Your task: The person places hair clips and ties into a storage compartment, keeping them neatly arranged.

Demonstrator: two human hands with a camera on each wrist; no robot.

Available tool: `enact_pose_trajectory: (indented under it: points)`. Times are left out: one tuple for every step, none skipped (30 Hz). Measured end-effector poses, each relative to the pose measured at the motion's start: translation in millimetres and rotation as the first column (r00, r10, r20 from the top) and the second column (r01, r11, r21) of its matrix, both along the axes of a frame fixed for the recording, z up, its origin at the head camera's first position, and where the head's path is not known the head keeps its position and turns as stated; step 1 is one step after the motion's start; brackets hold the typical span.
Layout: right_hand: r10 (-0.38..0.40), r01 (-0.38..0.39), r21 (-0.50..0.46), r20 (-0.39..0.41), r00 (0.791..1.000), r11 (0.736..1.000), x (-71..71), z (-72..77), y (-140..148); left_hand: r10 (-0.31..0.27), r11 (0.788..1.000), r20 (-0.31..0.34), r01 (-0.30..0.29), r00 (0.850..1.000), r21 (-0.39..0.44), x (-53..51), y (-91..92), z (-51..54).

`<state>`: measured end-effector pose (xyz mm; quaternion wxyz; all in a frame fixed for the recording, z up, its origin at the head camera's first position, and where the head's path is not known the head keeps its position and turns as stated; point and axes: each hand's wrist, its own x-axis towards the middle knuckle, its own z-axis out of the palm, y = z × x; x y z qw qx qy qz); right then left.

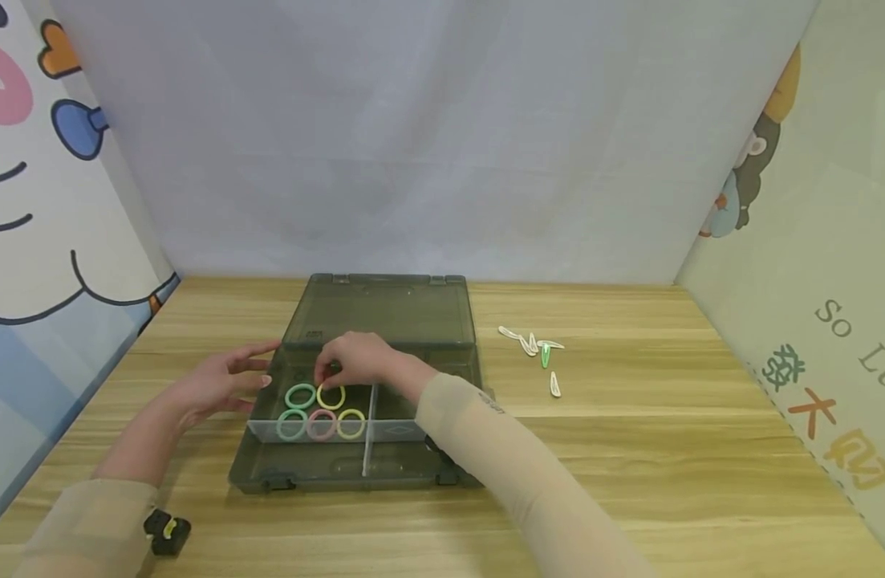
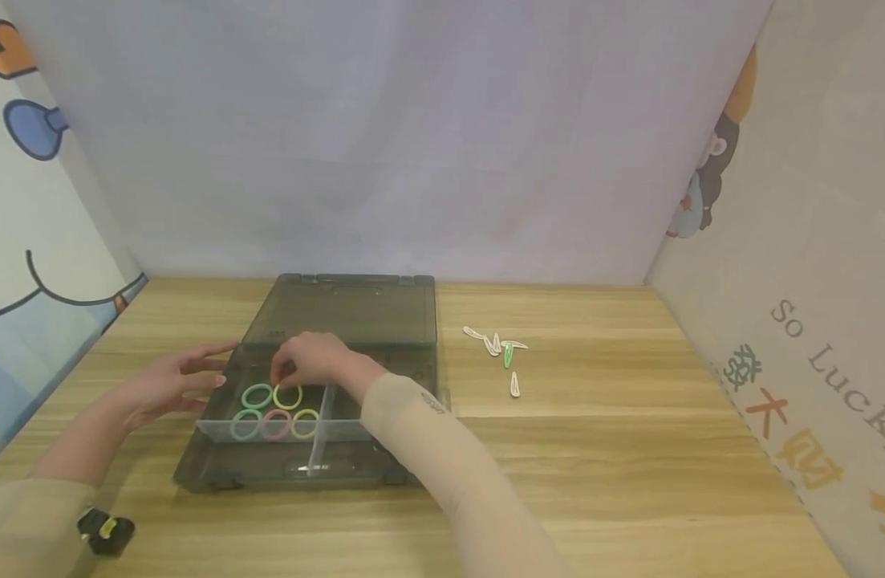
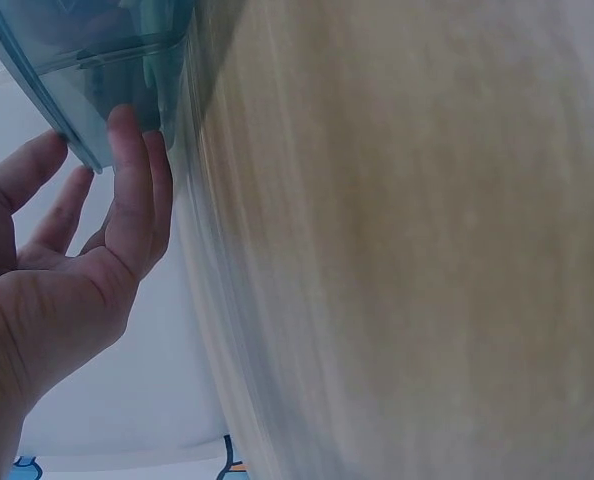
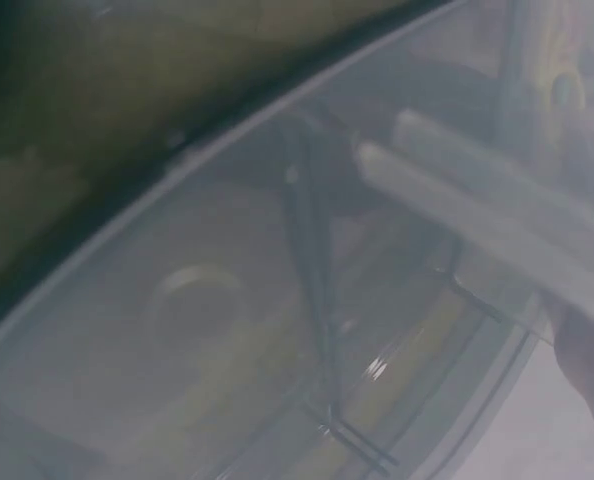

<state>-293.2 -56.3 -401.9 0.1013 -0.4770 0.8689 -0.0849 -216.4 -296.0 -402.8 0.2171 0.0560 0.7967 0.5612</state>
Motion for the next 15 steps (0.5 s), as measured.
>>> enact_pose_trajectory:
  points:
    - [-0.002,0.002,0.003,0.004,1.0,1.0,0.0,0.2,0.3,-0.001,1.0,0.0,0.001,1.0,0.0,-0.1,0.3,0.3]
    - [-0.004,0.004,0.004,0.009,1.0,1.0,-0.1,0.4,0.6,-0.001,1.0,-0.001,0.001,1.0,-0.003,-0.2,0.6,0.5]
    - [-0.004,0.004,0.003,0.016,1.0,1.0,-0.2,0.9,0.9,0.0,1.0,-0.001,0.0,1.0,-0.004,-0.4,0.9,0.8]
    - [-0.003,0.003,0.002,0.025,1.0,1.0,-0.3,1.4,1.3,0.0,1.0,-0.001,0.0,1.0,-0.005,-0.6,1.2,1.0]
    - [0.001,-0.001,-0.001,0.037,0.999,1.0,0.0,2.7,1.8,0.0,1.0,-0.001,0.0,1.0,-0.007,-0.8,1.4,1.3]
    - [0.006,-0.006,-0.007,0.052,0.999,1.0,0.2,4.2,2.6,-0.001,1.0,-0.001,0.001,1.0,-0.009,-1.0,1.4,1.4]
    - [0.014,-0.013,-0.017,0.072,0.997,1.0,0.6,5.9,3.6,-0.002,1.0,0.0,0.002,1.0,-0.011,-1.1,1.3,1.4]
    - [0.025,-0.022,-0.029,0.095,0.995,0.999,0.9,8.3,5.0,-0.002,1.0,0.0,0.002,1.0,-0.012,-1.2,1.2,1.3]
    - [0.037,-0.032,-0.044,0.12,0.992,0.999,1.1,10.8,6.5,-0.004,1.0,0.0,0.004,1.0,-0.013,-1.3,1.0,1.2]
    - [0.054,-0.045,-0.064,0.144,0.988,0.997,1.0,13.0,8.0,-0.005,1.0,0.0,0.005,1.0,-0.013,-1.5,0.5,0.8]
    - [0.074,-0.06,-0.088,0.168,0.983,0.994,1.0,15.0,9.6,-0.005,1.0,0.001,0.005,1.0,-0.011,-1.6,0.1,0.5]
    - [0.092,-0.071,-0.112,0.191,0.977,0.991,0.8,16.7,11.2,-0.006,1.0,0.002,0.006,1.0,-0.012,-1.6,-0.3,0.2]
    - [0.108,-0.08,-0.134,0.213,0.971,0.988,0.5,18.7,12.8,-0.005,1.0,0.003,0.005,1.0,-0.01,-1.6,-0.5,0.1]
    - [0.123,-0.09,-0.151,0.228,0.966,0.984,-0.2,20.0,14.1,-0.004,1.0,0.004,0.004,1.0,-0.01,-1.6,-0.6,0.1]
    - [0.135,-0.097,-0.167,0.238,0.962,0.981,-0.7,21.2,15.2,-0.004,1.0,0.004,0.004,1.0,-0.009,-1.6,-0.7,0.1]
